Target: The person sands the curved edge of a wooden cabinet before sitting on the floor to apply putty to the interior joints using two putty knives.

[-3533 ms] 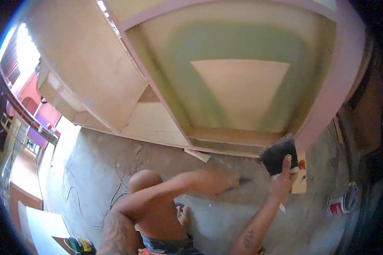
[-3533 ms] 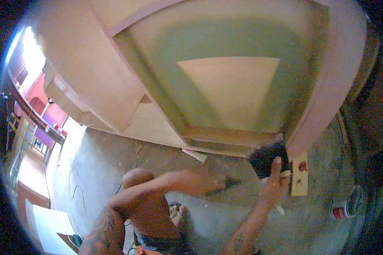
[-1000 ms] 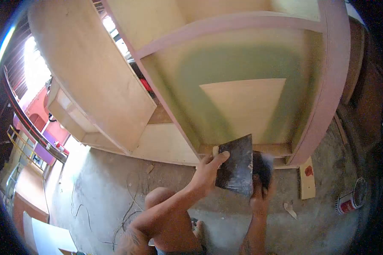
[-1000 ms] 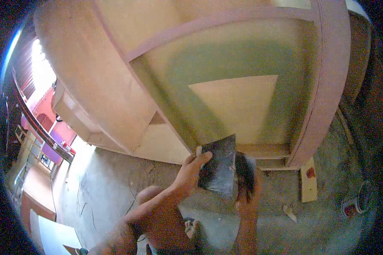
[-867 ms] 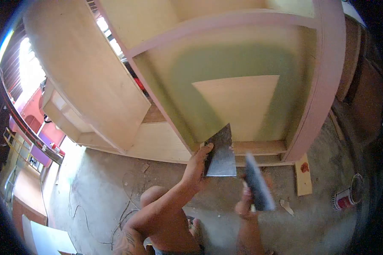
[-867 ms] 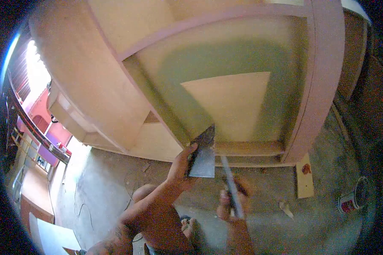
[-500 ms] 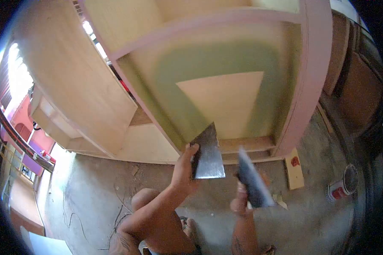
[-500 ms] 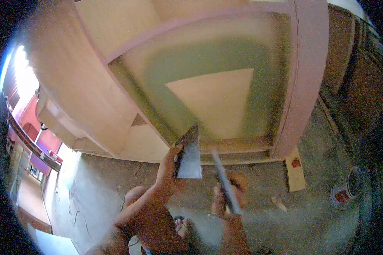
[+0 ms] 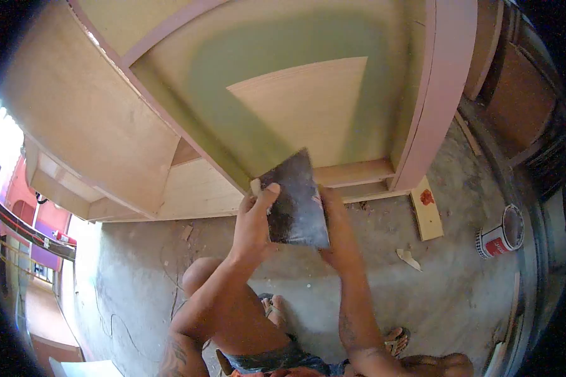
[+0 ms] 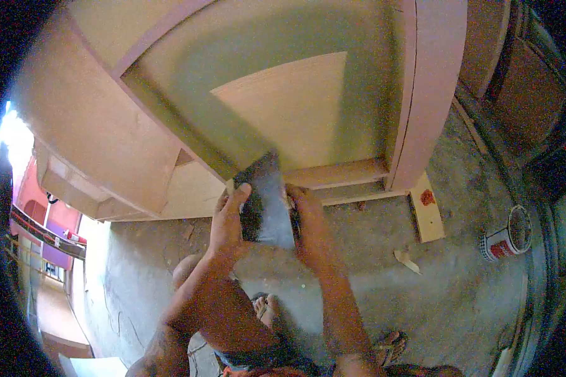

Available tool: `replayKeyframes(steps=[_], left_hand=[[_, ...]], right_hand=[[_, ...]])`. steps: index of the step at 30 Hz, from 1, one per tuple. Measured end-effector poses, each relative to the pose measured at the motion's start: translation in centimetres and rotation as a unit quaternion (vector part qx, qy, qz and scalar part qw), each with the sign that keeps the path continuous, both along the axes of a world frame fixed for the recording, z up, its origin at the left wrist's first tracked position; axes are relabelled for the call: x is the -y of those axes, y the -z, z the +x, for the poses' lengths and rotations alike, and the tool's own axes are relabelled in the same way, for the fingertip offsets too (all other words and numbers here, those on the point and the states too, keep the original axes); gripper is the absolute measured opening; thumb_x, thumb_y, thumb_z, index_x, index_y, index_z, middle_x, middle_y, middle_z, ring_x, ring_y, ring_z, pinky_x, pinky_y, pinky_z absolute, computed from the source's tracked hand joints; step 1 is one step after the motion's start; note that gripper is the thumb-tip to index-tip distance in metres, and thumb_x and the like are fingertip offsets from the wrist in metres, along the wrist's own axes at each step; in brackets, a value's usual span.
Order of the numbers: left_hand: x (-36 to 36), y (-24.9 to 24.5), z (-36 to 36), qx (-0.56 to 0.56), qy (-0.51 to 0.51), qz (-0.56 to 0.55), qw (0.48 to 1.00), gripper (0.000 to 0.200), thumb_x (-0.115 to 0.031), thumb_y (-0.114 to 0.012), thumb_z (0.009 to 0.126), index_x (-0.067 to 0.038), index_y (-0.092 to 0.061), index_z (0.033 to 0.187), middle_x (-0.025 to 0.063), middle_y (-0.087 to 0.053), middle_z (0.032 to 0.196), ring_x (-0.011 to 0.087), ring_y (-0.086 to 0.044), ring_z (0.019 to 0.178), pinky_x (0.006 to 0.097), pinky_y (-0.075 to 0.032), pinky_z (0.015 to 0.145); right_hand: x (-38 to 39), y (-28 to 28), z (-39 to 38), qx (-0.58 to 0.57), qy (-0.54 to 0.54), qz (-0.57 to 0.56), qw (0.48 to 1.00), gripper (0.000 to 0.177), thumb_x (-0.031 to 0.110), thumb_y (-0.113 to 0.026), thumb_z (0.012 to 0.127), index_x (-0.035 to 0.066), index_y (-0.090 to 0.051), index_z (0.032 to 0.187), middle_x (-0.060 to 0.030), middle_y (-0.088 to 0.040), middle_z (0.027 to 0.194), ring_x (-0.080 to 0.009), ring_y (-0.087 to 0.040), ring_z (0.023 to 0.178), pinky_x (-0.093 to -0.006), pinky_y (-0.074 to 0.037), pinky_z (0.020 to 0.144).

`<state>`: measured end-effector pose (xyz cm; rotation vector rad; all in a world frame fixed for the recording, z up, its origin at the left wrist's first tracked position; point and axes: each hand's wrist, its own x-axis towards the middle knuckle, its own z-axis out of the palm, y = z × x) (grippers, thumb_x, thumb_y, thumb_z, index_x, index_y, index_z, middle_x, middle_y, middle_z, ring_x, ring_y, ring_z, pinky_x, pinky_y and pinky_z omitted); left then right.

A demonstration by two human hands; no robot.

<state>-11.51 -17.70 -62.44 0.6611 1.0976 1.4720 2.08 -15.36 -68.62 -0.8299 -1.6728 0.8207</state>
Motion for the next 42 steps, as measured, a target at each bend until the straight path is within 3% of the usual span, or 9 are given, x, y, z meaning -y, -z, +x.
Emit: replayKeyframes(steps=[2,15,22,26,28,30,32,38,42], left_hand=[[0.1,0.3,0.5,-0.018,-0.015,-0.019,1.000,0.029,-0.020,-0.056,0.085,-0.002,-0.050,0.108,0.0056,-0.060,0.091,0.0172,-0.061,0.082,0.0327,-0.051,0.072],[2.0,2.3,1.8,-0.281,0.082,-0.044,0.955,0.024,-0.021,-0.057,0.086,-0.004,-0.053,0.103,0.0002,-0.055,0.090,0.0120,-0.051,0.088,0.0277,-0.042,0.078],[-1.2,0.7,-0.8,0.009,0.010,-0.029,0.999,0.028,-0.031,-0.056,0.083,-0.008,-0.056,0.099,0.0056,-0.059,0.086,0.0194,-0.058,0.080,0.0369,-0.049,0.076],[-0.9,2.4,0.9,0.027,-0.032,-0.044,0.998,0.026,-0.022,-0.054,0.085,-0.003,-0.053,0.103,0.0062,-0.059,0.090,0.0178,-0.058,0.081,0.0301,-0.048,0.073],[0.4,2.4,2.6,-0.133,-0.023,0.013,0.991,0.027,-0.021,-0.059,0.084,-0.003,-0.053,0.103,0.0027,-0.058,0.092,0.0149,-0.056,0.081,0.0308,-0.046,0.073],[1.9,1.1,3.1,-0.447,0.055,-0.090,0.888,0.027,-0.020,-0.058,0.084,-0.003,-0.053,0.105,0.0022,-0.058,0.092,0.0150,-0.056,0.083,0.0318,-0.046,0.074],[2.4,2.0,3.9,-0.386,0.064,-0.043,0.919,0.028,-0.021,-0.058,0.085,-0.003,-0.053,0.105,0.0027,-0.058,0.091,0.0155,-0.056,0.083,0.0315,-0.046,0.075],[-1.6,1.5,2.5,-0.073,-0.060,-0.027,0.995,0.031,-0.030,-0.054,0.086,-0.004,-0.054,0.103,0.0046,-0.056,0.092,0.0167,-0.056,0.081,0.0310,-0.046,0.072],[-2.1,2.7,1.3,-0.105,-0.108,0.022,0.988,0.034,-0.032,-0.055,0.085,-0.004,-0.054,0.104,0.0051,-0.056,0.093,0.0162,-0.055,0.082,0.0320,-0.045,0.072]], right_hand=[[-0.1,2.6,0.5,0.291,0.029,0.046,0.955,0.043,-0.003,-0.055,0.074,0.000,-0.047,0.115,-0.0201,-0.049,0.117,-0.0333,-0.050,0.106,-0.0338,-0.038,0.093],[-0.3,2.2,-1.3,-0.075,0.014,0.000,0.997,0.033,0.019,-0.058,0.082,0.003,-0.051,0.110,-0.0111,-0.056,0.099,-0.0215,-0.056,0.089,-0.0313,-0.044,0.085],[-1.1,10.6,0.7,-0.670,-0.563,-0.282,0.393,0.041,0.040,-0.056,0.083,0.002,-0.056,0.100,-0.0073,-0.064,0.086,-0.0197,-0.063,0.073,-0.0336,-0.053,0.066],[2.9,6.1,-0.2,-0.530,-0.248,-0.512,0.628,0.033,0.039,-0.054,0.083,0.008,-0.057,0.093,-0.0078,-0.058,0.062,-0.0217,-0.049,0.039,-0.0351,-0.037,0.033],[1.0,6.5,-1.1,-0.617,-0.400,-0.517,0.437,0.038,0.044,-0.052,0.084,0.007,-0.057,0.095,-0.0084,-0.058,0.065,-0.0214,-0.051,0.046,-0.0360,-0.045,0.043],[0.2,3.5,-0.9,-0.564,-0.038,-0.443,0.696,0.047,0.049,-0.058,0.080,0.006,-0.059,0.099,-0.0060,-0.062,0.080,-0.0185,-0.060,0.068,-0.0334,-0.051,0.065],[-0.2,5.2,-0.6,-0.671,-0.150,-0.449,0.571,0.051,0.052,-0.052,0.083,0.005,-0.058,0.102,-0.0071,-0.062,0.085,-0.0187,-0.060,0.069,-0.0328,-0.050,0.063],[2.1,4.4,-0.8,-0.605,0.106,-0.175,0.769,0.021,0.019,-0.054,0.088,0.000,-0.057,0.095,-0.0050,-0.060,0.080,-0.0166,-0.058,0.068,-0.0308,-0.048,0.063],[-0.3,5.5,1.1,0.139,-0.005,-0.015,0.990,0.020,0.015,-0.059,0.082,0.002,-0.055,0.097,-0.0100,-0.059,0.085,-0.0214,-0.059,0.071,-0.0366,-0.049,0.068]])
